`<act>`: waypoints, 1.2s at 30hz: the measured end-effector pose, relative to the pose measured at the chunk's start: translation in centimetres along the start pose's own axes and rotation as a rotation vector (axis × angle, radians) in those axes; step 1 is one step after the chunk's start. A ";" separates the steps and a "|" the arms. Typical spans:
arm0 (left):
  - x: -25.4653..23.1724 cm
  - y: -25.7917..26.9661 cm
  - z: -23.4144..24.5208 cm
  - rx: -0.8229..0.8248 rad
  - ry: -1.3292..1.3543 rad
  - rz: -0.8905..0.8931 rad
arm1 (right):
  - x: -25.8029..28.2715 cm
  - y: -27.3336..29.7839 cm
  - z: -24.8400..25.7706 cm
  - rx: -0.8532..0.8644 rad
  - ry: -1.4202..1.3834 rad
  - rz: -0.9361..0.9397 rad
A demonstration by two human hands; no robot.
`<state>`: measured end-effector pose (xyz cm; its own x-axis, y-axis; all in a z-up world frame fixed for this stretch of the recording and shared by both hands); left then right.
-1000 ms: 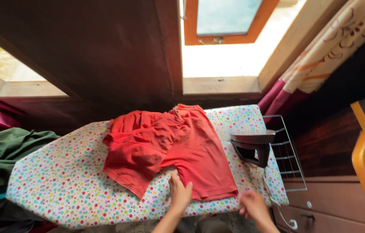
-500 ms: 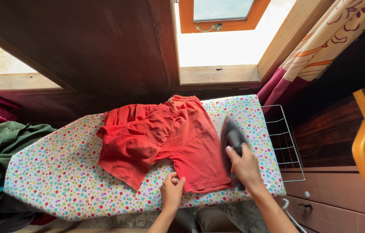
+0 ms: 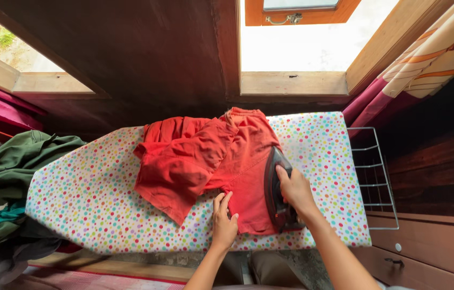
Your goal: The person irons a red t-shirt on a polka-dotted ironing board. They repeatedly smooth the fabric with an iron, reposition the shirt, and flip it to iron both sides.
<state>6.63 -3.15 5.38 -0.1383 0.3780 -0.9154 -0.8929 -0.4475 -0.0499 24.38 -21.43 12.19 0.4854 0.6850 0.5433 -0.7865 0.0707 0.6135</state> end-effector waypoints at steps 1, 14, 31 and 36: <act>-0.1 0.0 0.0 0.017 -0.012 0.027 | -0.7 0.5 0.1 -0.005 -0.008 -0.009; -0.4 0.0 0.1 -0.010 -0.056 -0.035 | -0.4 -2.6 1.2 -0.249 0.329 0.208; -1.3 3.1 0.5 -0.310 0.146 0.174 | 9.4 3.3 -5.8 0.233 1.153 0.791; 0.2 3.5 0.3 -0.361 0.133 0.173 | 10.0 4.4 -7.1 0.202 1.053 0.781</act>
<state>3.35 -4.39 5.09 -0.1954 0.1750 -0.9650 -0.6507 -0.7593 -0.0060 23.08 -9.13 16.25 -0.6639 0.7337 0.1448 -0.6072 -0.6419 0.4683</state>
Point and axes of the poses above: each hand's wrist, its own y-axis away from the middle knuckle, its own z-axis out of the back of the hand, x = y × z, the point moved 7 cm from there along -y, towards the middle knuckle, and after that the axes turned 14 degrees about -z, right-handed, at the moved point
